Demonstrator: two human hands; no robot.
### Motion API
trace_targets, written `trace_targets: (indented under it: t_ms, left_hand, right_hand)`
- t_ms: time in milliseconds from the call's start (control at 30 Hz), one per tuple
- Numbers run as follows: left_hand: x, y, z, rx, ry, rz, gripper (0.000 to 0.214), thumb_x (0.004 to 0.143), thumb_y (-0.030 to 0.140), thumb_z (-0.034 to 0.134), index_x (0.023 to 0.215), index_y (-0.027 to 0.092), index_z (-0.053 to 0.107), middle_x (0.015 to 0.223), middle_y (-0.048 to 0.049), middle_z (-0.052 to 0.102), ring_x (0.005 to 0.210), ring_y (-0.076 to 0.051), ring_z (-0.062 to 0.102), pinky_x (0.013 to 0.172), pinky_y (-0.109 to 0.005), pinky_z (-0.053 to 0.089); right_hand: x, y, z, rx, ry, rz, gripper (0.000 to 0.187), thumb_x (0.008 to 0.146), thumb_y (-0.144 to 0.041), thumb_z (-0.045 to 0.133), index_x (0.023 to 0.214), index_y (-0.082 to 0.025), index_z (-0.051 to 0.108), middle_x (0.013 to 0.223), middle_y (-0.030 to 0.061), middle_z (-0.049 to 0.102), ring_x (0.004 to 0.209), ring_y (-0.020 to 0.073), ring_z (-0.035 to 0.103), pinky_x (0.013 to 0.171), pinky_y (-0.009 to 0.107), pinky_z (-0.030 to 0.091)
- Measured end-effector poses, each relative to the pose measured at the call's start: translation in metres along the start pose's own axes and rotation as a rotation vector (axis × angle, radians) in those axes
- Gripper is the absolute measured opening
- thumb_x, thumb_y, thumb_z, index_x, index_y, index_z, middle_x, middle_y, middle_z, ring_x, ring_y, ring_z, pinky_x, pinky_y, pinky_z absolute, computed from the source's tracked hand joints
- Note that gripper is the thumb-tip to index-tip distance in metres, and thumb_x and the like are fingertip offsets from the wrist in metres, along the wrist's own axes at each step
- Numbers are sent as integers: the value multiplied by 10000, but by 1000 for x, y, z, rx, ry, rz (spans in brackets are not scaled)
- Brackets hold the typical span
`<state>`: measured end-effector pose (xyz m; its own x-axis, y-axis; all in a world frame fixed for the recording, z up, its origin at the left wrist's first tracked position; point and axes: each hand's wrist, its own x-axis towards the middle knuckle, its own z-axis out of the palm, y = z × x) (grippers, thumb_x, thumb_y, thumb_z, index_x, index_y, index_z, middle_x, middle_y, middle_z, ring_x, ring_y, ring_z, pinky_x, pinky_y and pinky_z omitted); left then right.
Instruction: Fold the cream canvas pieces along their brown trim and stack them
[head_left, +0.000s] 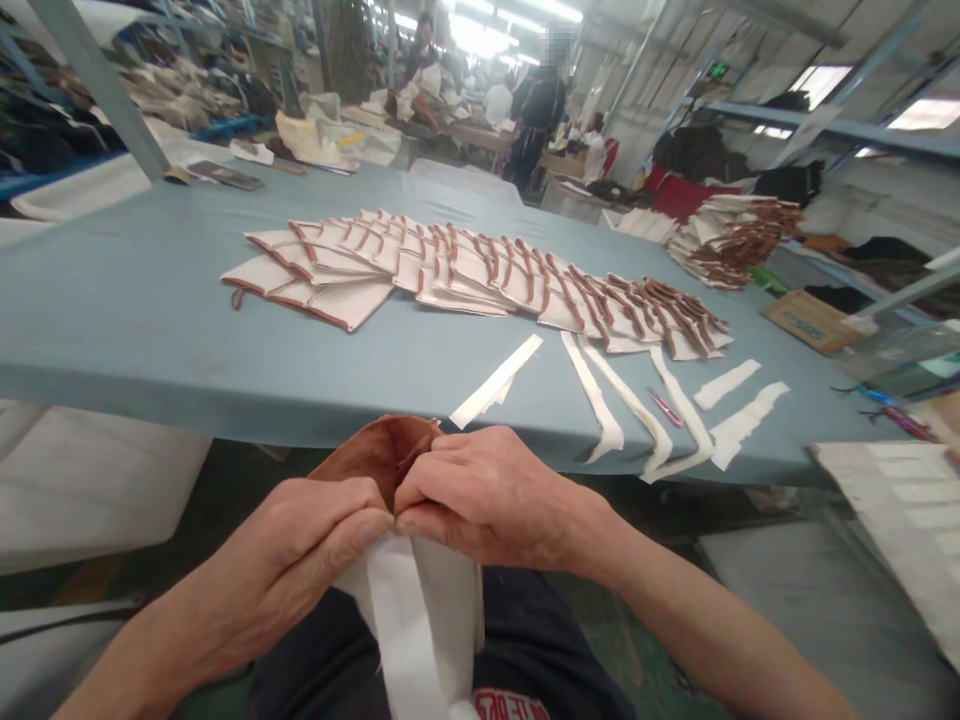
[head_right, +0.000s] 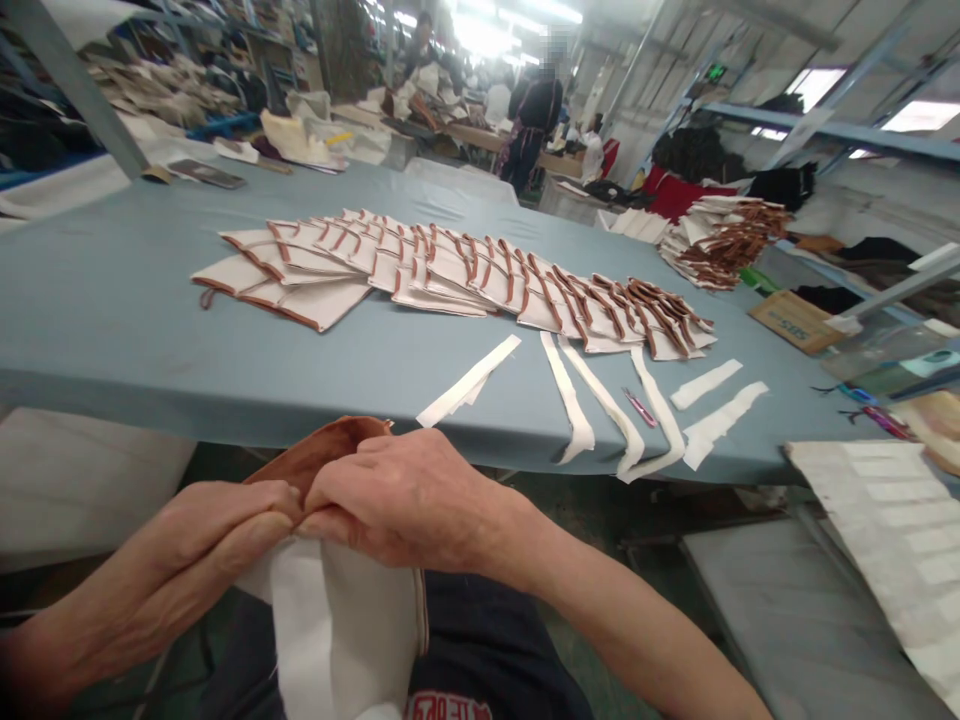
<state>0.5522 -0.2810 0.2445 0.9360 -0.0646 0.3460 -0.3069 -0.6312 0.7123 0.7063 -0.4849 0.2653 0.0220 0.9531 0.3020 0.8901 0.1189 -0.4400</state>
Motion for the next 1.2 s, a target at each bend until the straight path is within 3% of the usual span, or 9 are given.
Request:
trace_targets:
  t_ms: [133, 300, 433, 567, 667, 867, 967, 1067, 1200]
  left_hand:
    - [0, -11, 0, -62, -61, 46, 452, 1157, 314, 550, 711, 246, 571, 616, 83, 561, 495, -99, 510, 486, -210, 376]
    - [6, -10, -9, -100, -106, -16, 429, 1130, 315, 578, 705, 254, 591, 627, 81, 551, 512, -111, 498, 477, -198, 384]
    - [10, 0, -9, -118, -94, -66, 452, 1098, 306, 543, 664, 242, 437, 641, 77, 474, 521, -101, 448, 477, -169, 390]
    - [5, 2, -1, -119, -21, -61, 441, 1050, 263, 528, 650, 242, 346, 575, 92, 326, 453, -82, 351, 429, -185, 286]
    - [1, 0, 1, -85, 17, -68, 445, 1032, 294, 591, 616, 237, 442, 543, 93, 404, 435, -81, 397, 422, -189, 295]
    - [0, -9, -7, -55, -56, -47, 453, 1108, 335, 575, 664, 246, 577, 634, 58, 616, 538, -124, 540, 487, -199, 424]
    - [-4, -9, -4, -10, -27, 7, 431, 1147, 310, 538, 726, 245, 602, 654, 59, 626, 574, -126, 587, 549, -216, 444]
    - [-5, -5, 0, -29, 36, 28, 446, 1151, 303, 537, 714, 239, 595, 595, 77, 551, 486, -106, 527, 490, -222, 391]
    - [0, -2, 3, -62, 108, -68, 476, 1105, 320, 565, 637, 236, 573, 570, 70, 562, 476, -109, 538, 465, -195, 414]
  right_hand:
    - [2, 10, -2, 234, -24, 35, 245, 1170, -359, 645, 994, -195, 693, 893, 42, 754, 816, 178, 656, 774, 290, 460]
    - [11, 7, -5, 239, -26, 4, 179, 1168, -254, 582, 1025, -202, 676, 929, 45, 743, 855, 196, 625, 840, 325, 455]
    - [21, 11, -4, 278, -68, 29, 185, 1176, -301, 602, 1029, -212, 670, 985, 53, 760, 934, 208, 643, 918, 341, 478]
    - [28, 18, 0, 377, -99, 58, 238, 1161, -378, 677, 991, -211, 674, 993, 42, 759, 954, 195, 653, 924, 323, 486]
    - [30, 19, 0, 426, -100, 60, 243, 1156, -358, 690, 966, -208, 680, 970, 28, 750, 943, 181, 657, 919, 308, 484]
    - [36, 15, -5, 368, -154, 89, 225, 1144, -347, 697, 969, -206, 705, 951, 36, 759, 932, 198, 649, 891, 329, 468]
    - [38, 17, -3, 402, -128, 93, 226, 1136, -346, 702, 962, -202, 703, 947, 36, 750, 922, 197, 643, 887, 334, 472]
    - [37, 18, 4, 568, -65, 119, 214, 1109, -350, 742, 953, -210, 694, 994, 31, 763, 953, 188, 663, 939, 328, 505]
    - [29, 8, 17, 730, 182, 264, 223, 1052, -429, 780, 1044, -224, 692, 1150, 50, 777, 1113, 213, 688, 1065, 364, 527]
